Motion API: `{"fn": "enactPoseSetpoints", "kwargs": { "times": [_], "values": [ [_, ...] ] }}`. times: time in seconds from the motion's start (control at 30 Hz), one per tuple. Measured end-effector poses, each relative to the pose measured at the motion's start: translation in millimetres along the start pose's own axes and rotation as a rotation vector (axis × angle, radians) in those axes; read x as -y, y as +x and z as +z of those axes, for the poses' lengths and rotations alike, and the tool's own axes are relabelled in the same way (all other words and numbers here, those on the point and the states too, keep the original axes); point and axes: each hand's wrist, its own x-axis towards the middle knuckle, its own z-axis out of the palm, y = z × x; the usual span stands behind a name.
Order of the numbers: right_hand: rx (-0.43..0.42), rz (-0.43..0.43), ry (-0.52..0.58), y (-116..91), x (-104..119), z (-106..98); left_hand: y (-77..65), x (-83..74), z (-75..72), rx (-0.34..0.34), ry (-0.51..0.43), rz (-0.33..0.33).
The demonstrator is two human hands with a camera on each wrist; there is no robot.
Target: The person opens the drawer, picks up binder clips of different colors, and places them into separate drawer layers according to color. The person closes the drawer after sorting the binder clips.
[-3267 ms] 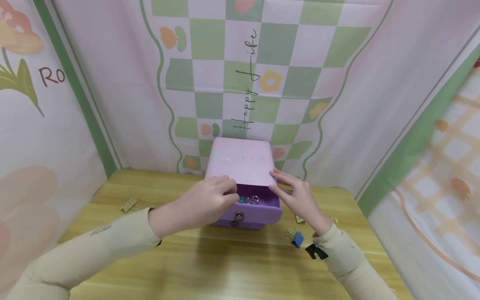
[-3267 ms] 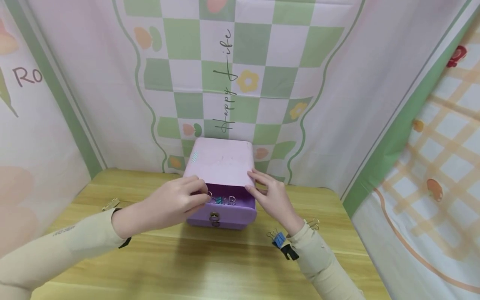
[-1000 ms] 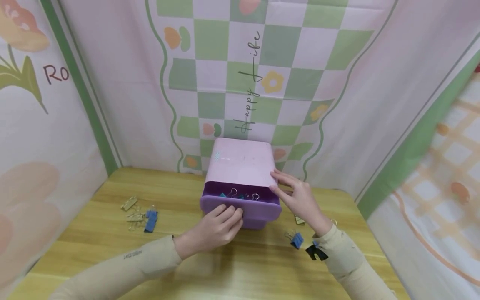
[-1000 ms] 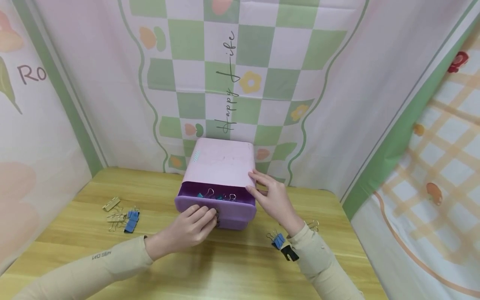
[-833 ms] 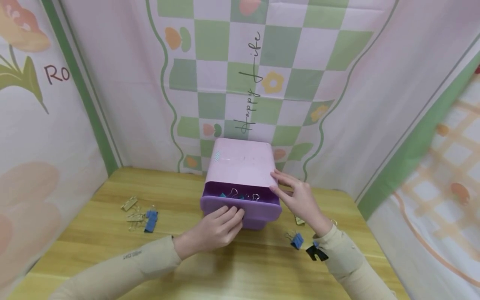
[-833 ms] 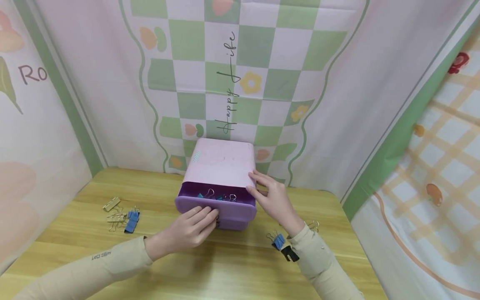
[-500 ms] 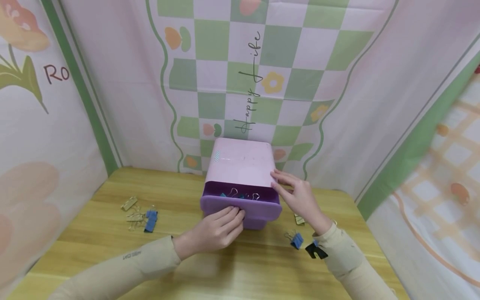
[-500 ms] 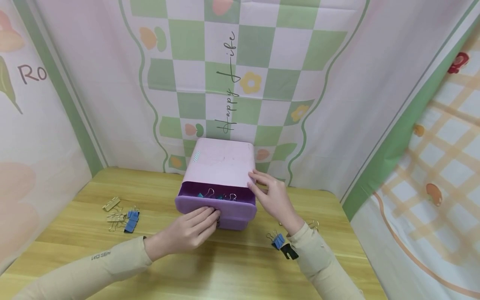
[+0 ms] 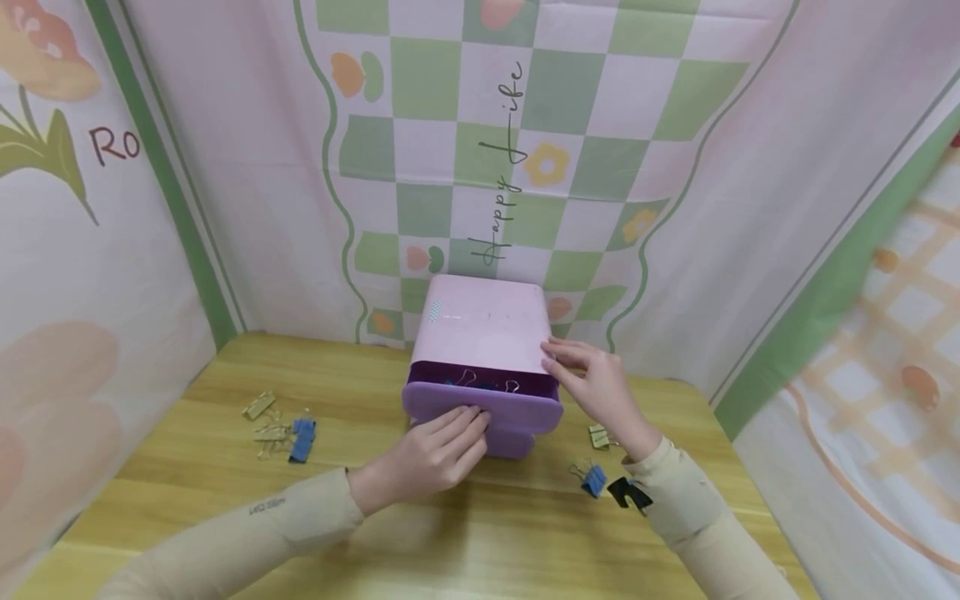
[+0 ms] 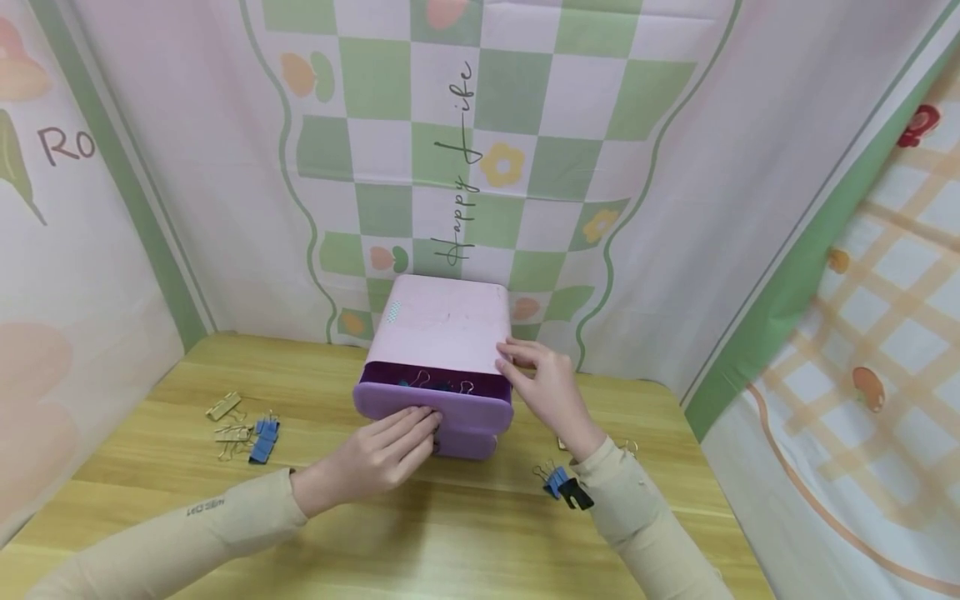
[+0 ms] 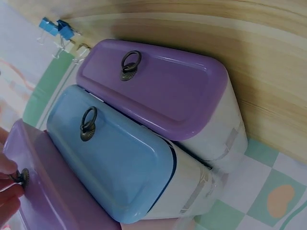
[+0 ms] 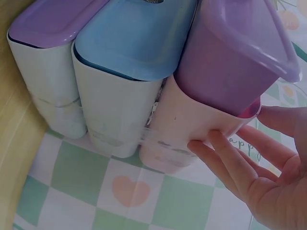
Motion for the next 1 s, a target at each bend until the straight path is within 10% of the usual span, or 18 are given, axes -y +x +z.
{"fn": "enactPoseSetpoints", "kwargs": {
  "times": [1.0],
  "values": [
    [0.033, 0.051, -0.056, 2.9, 8.5, -4.8, 12.9, -16.3, 15.3, -0.030, 0.000, -0.309]
  ]
}}
